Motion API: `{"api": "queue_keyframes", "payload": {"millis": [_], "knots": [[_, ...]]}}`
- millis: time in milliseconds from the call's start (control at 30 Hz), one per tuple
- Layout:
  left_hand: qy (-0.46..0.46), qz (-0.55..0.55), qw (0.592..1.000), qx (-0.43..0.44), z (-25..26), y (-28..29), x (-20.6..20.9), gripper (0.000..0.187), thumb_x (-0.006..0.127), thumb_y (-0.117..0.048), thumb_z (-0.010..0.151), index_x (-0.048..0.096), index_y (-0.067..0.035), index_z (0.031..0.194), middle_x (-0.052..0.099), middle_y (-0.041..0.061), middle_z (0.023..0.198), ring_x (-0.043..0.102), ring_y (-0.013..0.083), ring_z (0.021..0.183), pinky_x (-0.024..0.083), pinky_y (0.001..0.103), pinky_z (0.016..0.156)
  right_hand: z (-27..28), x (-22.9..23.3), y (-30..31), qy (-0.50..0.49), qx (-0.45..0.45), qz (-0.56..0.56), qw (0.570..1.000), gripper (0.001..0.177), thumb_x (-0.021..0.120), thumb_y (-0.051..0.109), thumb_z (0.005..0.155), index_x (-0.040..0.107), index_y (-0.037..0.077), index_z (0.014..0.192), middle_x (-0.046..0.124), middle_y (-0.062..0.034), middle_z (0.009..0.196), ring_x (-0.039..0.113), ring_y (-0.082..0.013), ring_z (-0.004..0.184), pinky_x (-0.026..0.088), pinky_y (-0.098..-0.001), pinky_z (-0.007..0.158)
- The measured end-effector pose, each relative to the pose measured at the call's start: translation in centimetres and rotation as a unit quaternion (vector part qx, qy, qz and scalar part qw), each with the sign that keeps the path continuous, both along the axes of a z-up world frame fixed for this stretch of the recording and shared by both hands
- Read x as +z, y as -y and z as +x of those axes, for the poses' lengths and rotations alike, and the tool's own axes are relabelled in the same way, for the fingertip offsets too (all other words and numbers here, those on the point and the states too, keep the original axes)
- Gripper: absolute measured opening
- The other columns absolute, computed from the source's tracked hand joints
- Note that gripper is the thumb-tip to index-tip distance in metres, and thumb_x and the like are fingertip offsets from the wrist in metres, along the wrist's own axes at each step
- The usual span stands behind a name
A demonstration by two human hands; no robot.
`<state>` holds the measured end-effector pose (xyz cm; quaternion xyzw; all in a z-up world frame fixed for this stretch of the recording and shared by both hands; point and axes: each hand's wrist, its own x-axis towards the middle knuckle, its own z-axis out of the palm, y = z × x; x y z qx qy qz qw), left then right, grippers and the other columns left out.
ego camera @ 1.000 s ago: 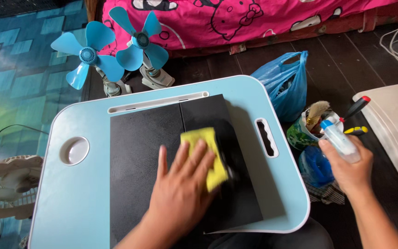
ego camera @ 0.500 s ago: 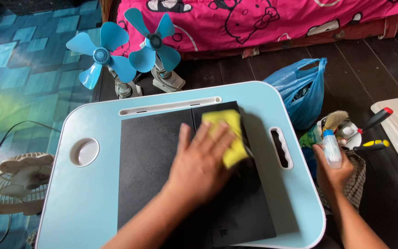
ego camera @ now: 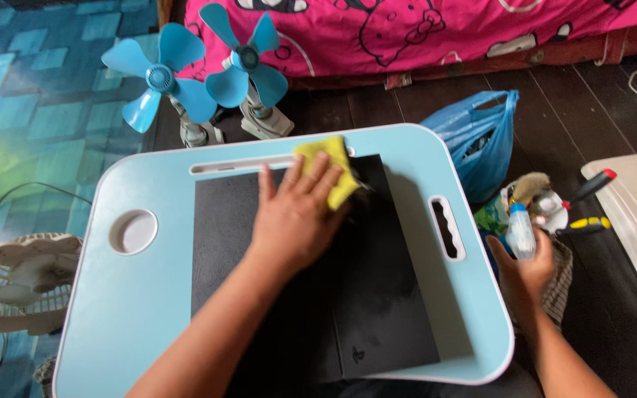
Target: The person cleans a black PlayStation 4 console using a yellow cloth and a spray bottle. They wipe the top, sides, and back of the console, repeatedly spraying cleaner and wiping down each surface.
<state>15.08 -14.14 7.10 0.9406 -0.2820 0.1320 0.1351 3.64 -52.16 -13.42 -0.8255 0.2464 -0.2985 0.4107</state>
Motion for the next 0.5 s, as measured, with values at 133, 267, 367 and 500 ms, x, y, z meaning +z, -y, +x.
{"api": "queue_keyframes", "payload": {"millis": [133,267,367,500], "knots": [[-0.035,0.023,0.997,-0.069,-3.5,-0.3,0.4,0.073,0.075,-0.041,0.080,0.052,-0.015,0.144,0.042,0.011,0.156,0.032,0.0395,0.147,0.013,0.072,0.115,-1.2,0.7,0.6,0.057,0.050,-0.097,0.992,0.071,0.089,0.019,0.084,0.053,-0.005,0.141,0.064,-0.0192,0.129,0.064,-0.0233,0.113,0.051,-0.0332,0.094],[-0.088,0.006,0.977,-0.196,-11.8,0.7,0.6,0.084,0.074,-0.042,0.075,0.046,-0.012,0.149,0.038,0.015,0.159,0.026,0.0423,0.149,0.009,0.073,0.115,-3.5,2.7,0.5,0.127,0.032,-0.077,0.988,0.049,0.075,0.015,0.101,0.051,-0.006,0.138,0.062,-0.0177,0.132,0.064,-0.0190,0.112,0.052,-0.0278,0.094],[-0.099,-0.030,0.967,-0.232,-13.9,0.0,1.3,0.084,0.067,-0.045,0.084,0.039,-0.007,0.153,0.036,0.018,0.160,0.023,0.0435,0.150,0.004,0.074,0.114,-6.6,9.7,-3.1,0.140,0.017,-0.014,0.990,0.038,0.070,0.013,0.103,0.057,-0.006,0.132,0.063,-0.0170,0.130,0.065,-0.0197,0.109,0.052,-0.0281,0.093],[-0.176,-0.165,0.946,-0.218,-13.8,-2.2,2.3,0.080,0.058,-0.036,0.097,0.028,-0.001,0.161,0.034,0.021,0.164,0.026,0.0405,0.155,0.002,0.070,0.121,-10.2,19.3,-14.5,0.060,0.237,-0.025,0.969,0.037,0.069,0.014,0.093,0.066,-0.007,0.123,0.065,-0.0161,0.125,0.065,-0.0231,0.106,0.053,-0.0317,0.093]]}}
